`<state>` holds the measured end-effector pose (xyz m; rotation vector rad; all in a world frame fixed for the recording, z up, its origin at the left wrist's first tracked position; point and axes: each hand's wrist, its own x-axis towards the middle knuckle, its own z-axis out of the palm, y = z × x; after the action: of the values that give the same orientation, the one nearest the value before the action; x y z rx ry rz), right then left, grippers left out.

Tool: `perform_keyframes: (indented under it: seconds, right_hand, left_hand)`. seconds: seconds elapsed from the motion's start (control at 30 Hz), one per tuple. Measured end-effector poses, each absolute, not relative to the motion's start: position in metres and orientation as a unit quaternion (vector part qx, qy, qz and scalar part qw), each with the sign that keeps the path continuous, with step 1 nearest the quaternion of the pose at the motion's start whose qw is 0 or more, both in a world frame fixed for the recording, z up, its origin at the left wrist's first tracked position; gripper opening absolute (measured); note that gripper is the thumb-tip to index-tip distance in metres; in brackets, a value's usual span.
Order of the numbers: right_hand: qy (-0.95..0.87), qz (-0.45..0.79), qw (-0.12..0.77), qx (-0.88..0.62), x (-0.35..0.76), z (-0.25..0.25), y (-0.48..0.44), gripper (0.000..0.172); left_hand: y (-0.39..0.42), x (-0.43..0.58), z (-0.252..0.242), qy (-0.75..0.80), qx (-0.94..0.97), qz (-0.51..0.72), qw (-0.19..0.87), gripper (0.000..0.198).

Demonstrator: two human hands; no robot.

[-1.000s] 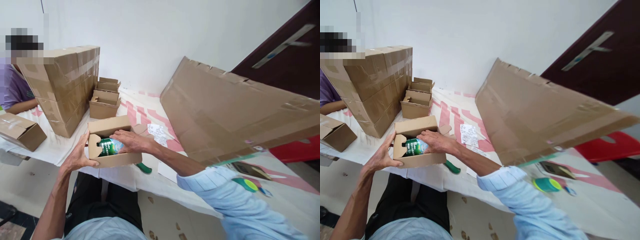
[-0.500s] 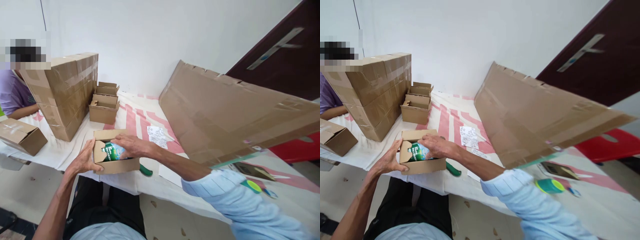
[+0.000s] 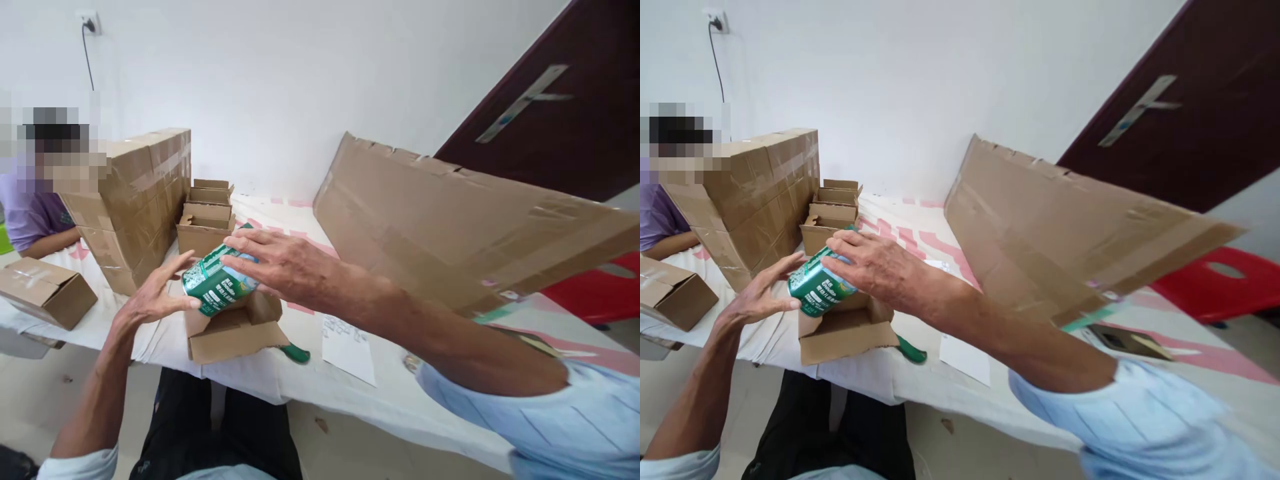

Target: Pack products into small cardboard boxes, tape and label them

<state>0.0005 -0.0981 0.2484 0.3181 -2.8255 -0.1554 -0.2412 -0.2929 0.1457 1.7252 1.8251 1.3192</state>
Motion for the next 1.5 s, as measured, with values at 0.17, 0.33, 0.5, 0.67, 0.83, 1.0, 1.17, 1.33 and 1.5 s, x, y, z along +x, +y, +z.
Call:
perform_keyframes:
  seconds: [0.17, 0.33, 0.5, 0.67, 0.83, 1.0, 1.17, 1.33, 1.5]
  right_hand:
    - [-0.941, 0.080, 0.324, 0.052, -0.005, 0.246, -0.092, 0.043]
    - [-0.820, 0.380, 0.418, -0.096, -0.041, 0.191, -0.086, 0.072]
    - [-0.759, 0.561, 0.320, -0.087, -0.082, 0.152, -0.095, 0.061]
    - [-0.690, 0.671, 0.223, -0.157, -0.100, 0.127, -0.075, 0.056]
    - [-0.662, 0.691, 0.189, -0.221, -0.113, 0.108, -0.060, 0.051]
    - [-0.661, 0.688, 0.195, -0.227, -0.117, 0.103, -0.058, 0.052]
    - [-0.676, 0.673, 0.224, -0.199, -0.112, 0.116, -0.058, 0.055]
    - [-0.732, 0.567, 0.376, -0.049, -0.097, 0.147, -0.061, 0.069]
    - [-0.744, 0.498, 0.445, -0.004, -0.085, 0.169, -0.066, 0.077]
  left_hand:
    - [-0.266, -0.229, 0.159, 0.565, 0.529, 0.598, 0.208, 0.096]
    - [-0.237, -0.222, 0.145, 0.490, 0.447, 0.726, 0.183, 0.076]
    - [-0.216, -0.237, 0.139, 0.533, 0.466, 0.676, 0.206, 0.071]
    - [-0.209, -0.265, 0.124, 0.630, 0.439, 0.578, 0.278, 0.072]
    - [-0.198, -0.281, 0.106, 0.658, 0.420, 0.543, 0.309, 0.075]
    - [-0.193, -0.284, 0.094, 0.650, 0.424, 0.537, 0.330, 0.072]
    - [-0.192, -0.277, 0.110, 0.624, 0.445, 0.563, 0.308, 0.077]
    - [-0.190, -0.263, 0.156, 0.520, 0.526, 0.612, 0.282, 0.084]
    - [-0.187, -0.252, 0.193, 0.478, 0.584, 0.612, 0.237, 0.085]
